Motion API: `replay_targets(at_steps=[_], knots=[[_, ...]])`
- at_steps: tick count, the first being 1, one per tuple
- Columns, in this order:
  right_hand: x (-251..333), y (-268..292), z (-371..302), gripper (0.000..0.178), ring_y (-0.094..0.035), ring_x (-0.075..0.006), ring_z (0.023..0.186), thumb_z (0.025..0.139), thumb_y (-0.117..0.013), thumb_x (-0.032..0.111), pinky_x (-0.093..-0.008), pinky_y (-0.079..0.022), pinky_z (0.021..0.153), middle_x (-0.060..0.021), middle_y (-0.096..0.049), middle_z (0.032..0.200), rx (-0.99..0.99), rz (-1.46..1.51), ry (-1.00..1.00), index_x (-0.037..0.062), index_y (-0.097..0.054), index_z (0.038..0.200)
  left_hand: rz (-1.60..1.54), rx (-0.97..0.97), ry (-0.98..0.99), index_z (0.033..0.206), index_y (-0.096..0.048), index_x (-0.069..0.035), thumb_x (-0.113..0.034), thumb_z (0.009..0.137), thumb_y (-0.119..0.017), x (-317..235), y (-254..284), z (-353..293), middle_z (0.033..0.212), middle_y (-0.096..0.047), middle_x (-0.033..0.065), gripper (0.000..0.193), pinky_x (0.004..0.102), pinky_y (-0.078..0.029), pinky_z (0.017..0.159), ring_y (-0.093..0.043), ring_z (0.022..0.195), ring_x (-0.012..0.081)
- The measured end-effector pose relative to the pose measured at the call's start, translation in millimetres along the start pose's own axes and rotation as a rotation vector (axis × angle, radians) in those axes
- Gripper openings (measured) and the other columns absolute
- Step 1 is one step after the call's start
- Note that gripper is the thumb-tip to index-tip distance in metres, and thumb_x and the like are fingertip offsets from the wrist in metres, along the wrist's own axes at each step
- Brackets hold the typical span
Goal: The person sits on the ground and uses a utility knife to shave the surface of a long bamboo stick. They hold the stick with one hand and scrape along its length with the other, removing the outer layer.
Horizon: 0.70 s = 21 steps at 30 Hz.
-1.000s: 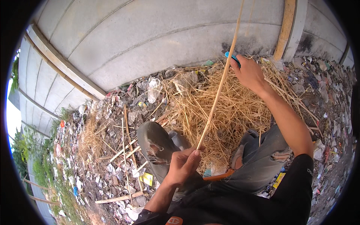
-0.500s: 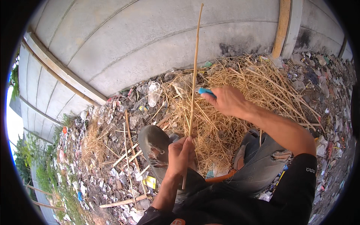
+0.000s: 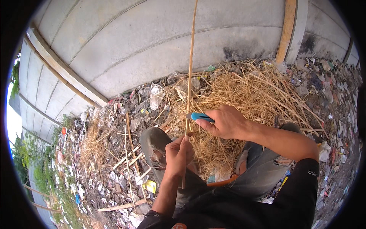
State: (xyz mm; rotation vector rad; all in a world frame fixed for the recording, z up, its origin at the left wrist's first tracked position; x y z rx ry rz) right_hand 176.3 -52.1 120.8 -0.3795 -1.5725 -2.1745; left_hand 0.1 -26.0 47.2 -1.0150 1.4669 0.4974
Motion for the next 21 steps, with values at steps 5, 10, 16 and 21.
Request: replay_targets(at_steps=[5,10,16,21], knots=[[-8,-25,4,0.066,-0.060,-0.0302,0.041,0.100,-0.049,0.059,-0.0451,-0.048,0.044,-0.0137,-0.058,0.048,0.104,-0.030,-0.025,0.0006,-0.069,0.076,0.179,-0.036,-0.069,0.100,-0.065,-0.003,-0.024,0.107,-0.055,6,1,-4,0.064,-0.039,-0.0084,0.025,0.0206,-0.023,0.041,-0.031,0.048,0.0010],[-36,-39,13,0.074,-0.057,-0.0236,0.038,0.098,-0.043,0.070,-0.0396,-0.044,0.038,-0.0094,-0.052,0.043,0.022,-0.213,0.151,0.0065,-0.064,0.067,0.174,-0.049,0.016,0.126,-0.061,0.007,-0.019,0.107,-0.054,23,1,-10,0.068,-0.044,-0.0080,0.033,0.0198,-0.029,0.047,-0.038,0.053,0.0010],[-33,-49,20,0.069,-0.049,-0.0183,0.033,0.098,-0.043,0.071,-0.0372,-0.039,0.032,-0.0033,-0.046,0.042,-0.108,-0.267,0.272,0.0120,-0.055,0.064,-0.297,0.007,0.243,0.125,-0.059,0.000,-0.022,0.107,-0.054,39,4,-16,0.067,-0.035,-0.0091,0.029,0.0194,-0.023,0.041,-0.028,0.048,0.0023],[-21,-47,14,0.064,-0.054,-0.0211,0.036,0.098,-0.046,0.068,-0.0370,-0.042,0.035,-0.0059,-0.051,0.044,-0.217,-0.149,0.289,0.0119,-0.057,0.068,-0.785,0.139,0.457,0.123,-0.058,-0.005,-0.024,0.107,-0.053,58,7,-21,0.070,-0.038,-0.0076,0.026,0.0183,-0.022,0.037,-0.027,0.045,0.0020]])
Point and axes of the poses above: each hand's wrist, its own z-axis towards the middle knuckle, its own y-axis out of the back of the hand, x = y × z, the point moved 9 cm from there along z, towards the middle knuckle
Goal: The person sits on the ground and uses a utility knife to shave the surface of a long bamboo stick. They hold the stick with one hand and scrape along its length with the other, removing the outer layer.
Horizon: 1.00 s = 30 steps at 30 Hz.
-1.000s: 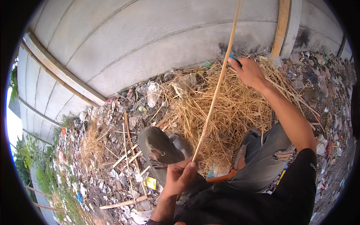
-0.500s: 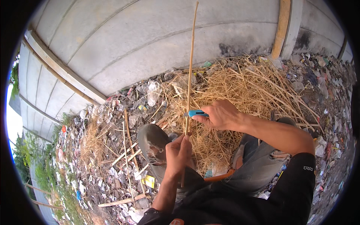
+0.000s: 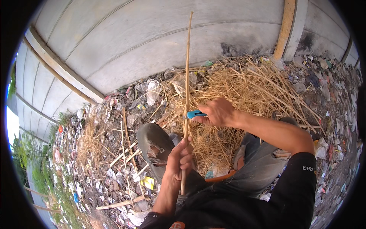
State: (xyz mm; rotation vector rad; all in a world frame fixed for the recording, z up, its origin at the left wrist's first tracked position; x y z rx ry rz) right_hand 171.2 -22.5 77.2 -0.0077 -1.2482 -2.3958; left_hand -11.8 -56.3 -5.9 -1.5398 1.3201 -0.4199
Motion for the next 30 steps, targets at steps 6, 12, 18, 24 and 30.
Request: replay_targets(at_steps=[6,12,18,24,30], knots=[[-3,-12,-6,0.064,-0.059,-0.0250,0.040,0.098,-0.049,0.065,-0.0415,-0.046,0.039,-0.0102,-0.056,0.047,0.136,0.163,-0.162,0.0089,-0.061,0.068,0.101,-0.076,-0.067,0.124,-0.059,-0.003,-0.024,0.107,-0.053,-4,-9,-1,0.067,-0.038,-0.0072,0.027,0.0187,-0.023,0.038,-0.028,0.046,0.0021],[7,-3,-1,0.068,-0.056,-0.0234,0.038,0.098,-0.046,0.067,-0.0408,-0.044,0.038,-0.0078,-0.051,0.044,0.224,0.109,-0.116,0.0089,-0.060,0.065,0.810,-0.228,-0.463,0.110,-0.057,-0.001,-0.024,0.107,-0.053,-27,-16,-3,0.065,-0.039,-0.0080,0.023,0.0218,-0.023,0.042,-0.032,0.048,0.0020],[-13,7,1,0.071,-0.046,-0.0167,0.031,0.098,-0.042,0.072,-0.0365,-0.036,0.032,-0.0015,-0.043,0.040,0.096,-0.102,0.061,0.0125,-0.053,0.060,0.612,-0.168,-0.269,0.097,-0.060,-0.009,-0.029,0.108,-0.053,-9,-19,1,0.066,-0.033,-0.0084,0.024,0.0196,-0.019,0.038,-0.026,0.046,0.0011],[-9,1,1,0.069,-0.057,-0.0257,0.040,0.097,-0.045,0.069,-0.0417,-0.045,0.041,-0.0085,-0.052,0.046,0.129,0.166,-0.150,0.0097,-0.063,0.069,-0.035,0.128,0.082,0.119,-0.060,-0.008,-0.028,0.106,-0.054,3,-14,0,0.070,-0.037,-0.0075,0.024,0.0177,-0.020,0.035,-0.023,0.045,0.0003],[-3,-8,-7,0.069,-0.052,-0.0221,0.036,0.100,-0.042,0.068,-0.0407,-0.040,0.038,-0.0042,-0.047,0.043,0.205,0.328,-0.280,0.0103,-0.062,0.067,0.057,-0.104,-0.002,0.121,-0.060,-0.006,-0.028,0.109,-0.047,-3,-6,3,0.066,-0.029,-0.0066,0.028,0.0190,-0.016,0.034,-0.020,0.044,0.0006]])
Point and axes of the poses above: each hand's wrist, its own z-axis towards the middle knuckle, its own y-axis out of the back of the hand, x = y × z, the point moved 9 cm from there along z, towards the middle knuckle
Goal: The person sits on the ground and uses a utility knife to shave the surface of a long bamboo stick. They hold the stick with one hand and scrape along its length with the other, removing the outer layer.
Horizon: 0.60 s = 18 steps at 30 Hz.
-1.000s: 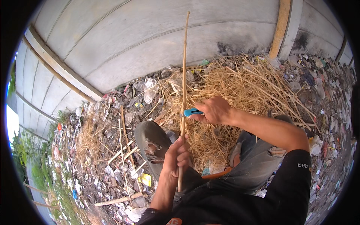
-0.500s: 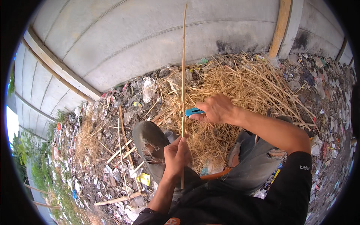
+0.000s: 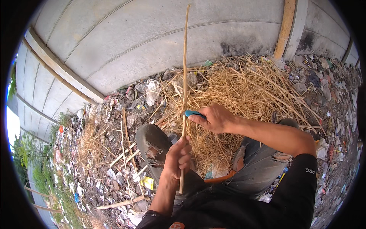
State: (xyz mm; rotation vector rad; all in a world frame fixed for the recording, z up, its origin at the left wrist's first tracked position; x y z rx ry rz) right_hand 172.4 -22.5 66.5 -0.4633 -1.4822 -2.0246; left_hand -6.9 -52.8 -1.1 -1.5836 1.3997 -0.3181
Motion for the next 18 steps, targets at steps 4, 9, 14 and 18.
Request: replay_targets(at_steps=[4,9,14,18], knots=[[11,5,-2,0.077,-0.062,-0.0300,0.046,0.097,-0.039,0.072,-0.0448,-0.050,0.047,-0.0127,-0.056,0.048,0.059,-0.190,0.040,0.0056,-0.066,0.069,0.556,-0.103,-0.307,0.119,-0.061,-0.002,-0.027,0.108,-0.051,-17,-6,-7,0.064,-0.032,-0.0077,0.029,0.0200,-0.020,0.038,-0.026,0.045,0.0015],[5,21,4,0.072,-0.049,-0.0186,0.033,0.098,-0.040,0.072,-0.0362,-0.041,0.034,-0.0023,-0.044,0.040,-0.076,-0.479,0.232,0.0111,-0.057,0.064,0.735,-0.110,-0.367,0.123,-0.059,0.001,-0.026,0.108,-0.052,-15,-14,-10,0.066,-0.038,-0.0079,0.032,0.0213,-0.024,0.039,-0.031,0.046,0.0025],[-76,48,20,0.077,-0.042,-0.0131,0.035,0.100,-0.035,0.072,-0.0340,-0.034,0.034,0.0025,-0.040,0.041,-0.096,-0.039,-0.310,0.0120,-0.054,0.057,0.464,-0.016,-0.089,0.122,-0.060,-0.002,-0.031,0.106,-0.055,5,-5,-23,0.065,-0.037,-0.0067,0.034,0.0212,-0.021,0.038,-0.030,0.045,0.0034],[-90,115,28,0.074,-0.038,-0.0117,0.036,0.102,-0.037,0.067,-0.0361,-0.030,0.036,0.0033,-0.040,0.043,-0.310,-0.031,-0.348,0.0132,-0.051,0.053,0.433,0.058,-0.059,0.122,-0.059,-0.006,-0.031,0.108,-0.050,21,-8,-35,0.066,-0.031,-0.0071,0.029,0.0194,-0.016,0.036,-0.023,0.043,0.0009]])
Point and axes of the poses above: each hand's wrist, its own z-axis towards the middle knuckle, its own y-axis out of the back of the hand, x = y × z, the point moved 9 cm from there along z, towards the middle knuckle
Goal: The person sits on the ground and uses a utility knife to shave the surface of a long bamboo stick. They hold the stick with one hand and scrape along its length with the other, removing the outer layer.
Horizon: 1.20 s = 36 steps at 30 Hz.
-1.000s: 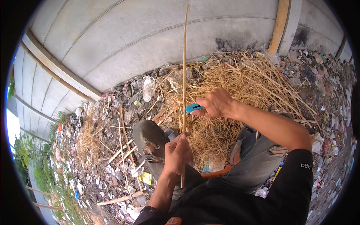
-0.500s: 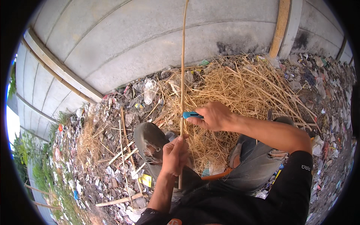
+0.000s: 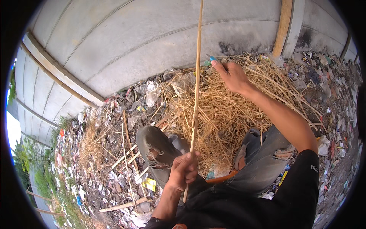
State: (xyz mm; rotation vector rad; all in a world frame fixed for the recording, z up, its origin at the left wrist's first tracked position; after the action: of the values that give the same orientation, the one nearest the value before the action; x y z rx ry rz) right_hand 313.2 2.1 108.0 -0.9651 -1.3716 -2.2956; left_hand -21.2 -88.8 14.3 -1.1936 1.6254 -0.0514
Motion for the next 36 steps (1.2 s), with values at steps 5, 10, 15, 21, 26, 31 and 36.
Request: replay_targets(at_steps=[5,10,15,21,26,31,36], knots=[[33,9,-24,0.074,-0.047,-0.0187,0.039,0.101,-0.042,0.066,-0.0383,-0.036,0.041,-0.0030,-0.046,0.044,-0.007,-0.032,0.162,0.0069,-0.059,0.060,-0.013,-0.069,-0.136,0.124,-0.060,-0.004,-0.030,0.107,-0.054,-26,12,21,0.066,-0.036,-0.0077,0.032,0.0196,-0.020,0.038,-0.028,0.047,0.0019],[79,-41,-85,0.068,-0.062,-0.0289,0.048,0.098,-0.046,0.065,-0.0429,-0.047,0.047,-0.0117,-0.056,0.050,0.345,-0.209,0.291,0.0037,-0.069,0.077,0.095,-0.148,-0.183,0.125,-0.058,0.001,-0.027,0.107,-0.053,-37,18,31,0.064,-0.034,-0.0099,0.033,0.0199,-0.021,0.038,-0.028,0.047,0.0010],[96,-78,-115,0.064,-0.067,-0.0331,0.053,0.098,-0.049,0.062,-0.0474,-0.053,0.053,-0.0145,-0.060,0.053,0.446,-0.269,0.387,0.0036,-0.071,0.080,0.184,-0.186,-0.231,0.112,-0.066,-0.008,-0.027,0.107,-0.054,-34,11,38,0.064,-0.032,-0.0094,0.024,0.0187,-0.020,0.039,-0.028,0.046,0.0005],[73,-67,-82,0.065,-0.057,-0.0251,0.039,0.100,-0.049,0.061,-0.0413,-0.048,0.041,-0.0075,-0.052,0.043,0.347,-0.277,0.293,0.0046,-0.068,0.073,0.443,-0.270,-0.330,0.124,-0.062,0.001,-0.021,0.107,-0.054,-32,18,32,0.067,-0.043,-0.0091,0.029,0.0197,-0.027,0.044,-0.036,0.051,-0.0001],[53,-65,-54,0.065,-0.047,-0.0166,0.036,0.100,-0.049,0.061,-0.0361,-0.039,0.038,-0.0012,-0.048,0.044,0.240,-0.369,0.350,0.0070,-0.064,0.069,0.465,-0.267,-0.321,0.130,-0.061,0.003,-0.019,0.107,-0.055,-36,13,31,0.068,-0.046,-0.0090,0.033,0.0196,-0.029,0.046,-0.039,0.054,-0.0004],[-63,64,45,0.070,-0.044,-0.0186,0.038,0.107,-0.036,0.056,-0.0384,-0.035,0.040,-0.0035,-0.044,0.044,-0.095,-0.451,-0.129,0.0077,-0.059,0.062,0.281,-0.068,-0.107,0.131,-0.059,0.003,-0.022,0.107,-0.055,17,6,-21,0.064,-0.040,-0.0076,0.035,0.0203,-0.027,0.043,-0.035,0.049,0.0018],[-57,103,23,0.073,-0.047,-0.0252,0.040,0.103,-0.040,0.063,-0.0420,-0.037,0.043,-0.0067,-0.046,0.045,-0.289,-0.398,-0.069,0.0041,-0.063,0.068,0.247,-0.012,-0.119,0.129,-0.060,0.001,-0.025,0.107,-0.054,14,9,-7,0.062,-0.035,-0.0069,0.035,0.0207,-0.022,0.038,-0.028,0.045,0.0023]])
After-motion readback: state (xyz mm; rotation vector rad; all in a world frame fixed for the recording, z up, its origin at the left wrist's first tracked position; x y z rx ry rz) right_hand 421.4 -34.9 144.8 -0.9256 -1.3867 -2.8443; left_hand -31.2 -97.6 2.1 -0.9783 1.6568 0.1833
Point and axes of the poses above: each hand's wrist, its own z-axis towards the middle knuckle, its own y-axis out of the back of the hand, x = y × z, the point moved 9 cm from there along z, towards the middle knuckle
